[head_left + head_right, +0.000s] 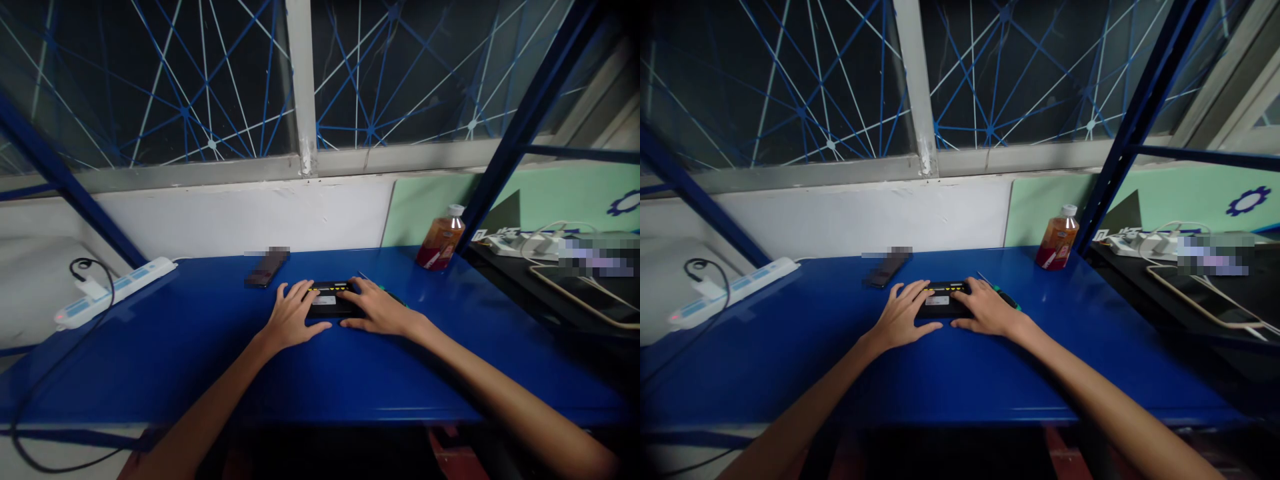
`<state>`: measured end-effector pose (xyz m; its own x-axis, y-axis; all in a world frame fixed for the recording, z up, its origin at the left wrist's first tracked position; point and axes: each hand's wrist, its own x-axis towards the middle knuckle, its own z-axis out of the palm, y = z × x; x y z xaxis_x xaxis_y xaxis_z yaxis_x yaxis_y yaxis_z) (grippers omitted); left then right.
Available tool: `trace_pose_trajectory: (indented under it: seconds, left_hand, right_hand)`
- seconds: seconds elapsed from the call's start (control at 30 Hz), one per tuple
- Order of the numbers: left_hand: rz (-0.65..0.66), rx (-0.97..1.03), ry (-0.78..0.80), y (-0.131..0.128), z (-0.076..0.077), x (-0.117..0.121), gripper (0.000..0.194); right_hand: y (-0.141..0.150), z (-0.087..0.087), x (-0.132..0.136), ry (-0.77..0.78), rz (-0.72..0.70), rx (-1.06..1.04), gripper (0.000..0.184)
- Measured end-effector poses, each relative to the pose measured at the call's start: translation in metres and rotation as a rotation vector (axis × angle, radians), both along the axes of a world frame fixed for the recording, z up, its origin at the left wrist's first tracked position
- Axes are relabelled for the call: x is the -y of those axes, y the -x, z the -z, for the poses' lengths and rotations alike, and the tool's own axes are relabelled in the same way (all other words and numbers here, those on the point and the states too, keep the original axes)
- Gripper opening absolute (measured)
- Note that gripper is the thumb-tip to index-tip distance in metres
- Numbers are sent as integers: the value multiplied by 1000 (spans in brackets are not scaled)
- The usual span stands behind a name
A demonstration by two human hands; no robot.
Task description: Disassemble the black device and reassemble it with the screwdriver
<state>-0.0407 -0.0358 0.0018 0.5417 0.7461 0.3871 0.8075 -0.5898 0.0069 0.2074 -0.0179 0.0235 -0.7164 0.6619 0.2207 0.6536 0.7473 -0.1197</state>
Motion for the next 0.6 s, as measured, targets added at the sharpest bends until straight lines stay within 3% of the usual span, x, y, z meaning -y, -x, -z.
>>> trace_pose_trajectory:
  seconds: [0.2,0.6]
  left_hand:
    - [-7,20,4,1,2,-1,67]
    - [26,10,53,3,-9,-2,69]
  right_hand:
    - [-1,-5,2,57,12,13,64]
    - [-7,-9,6,192,-18,-69,54]
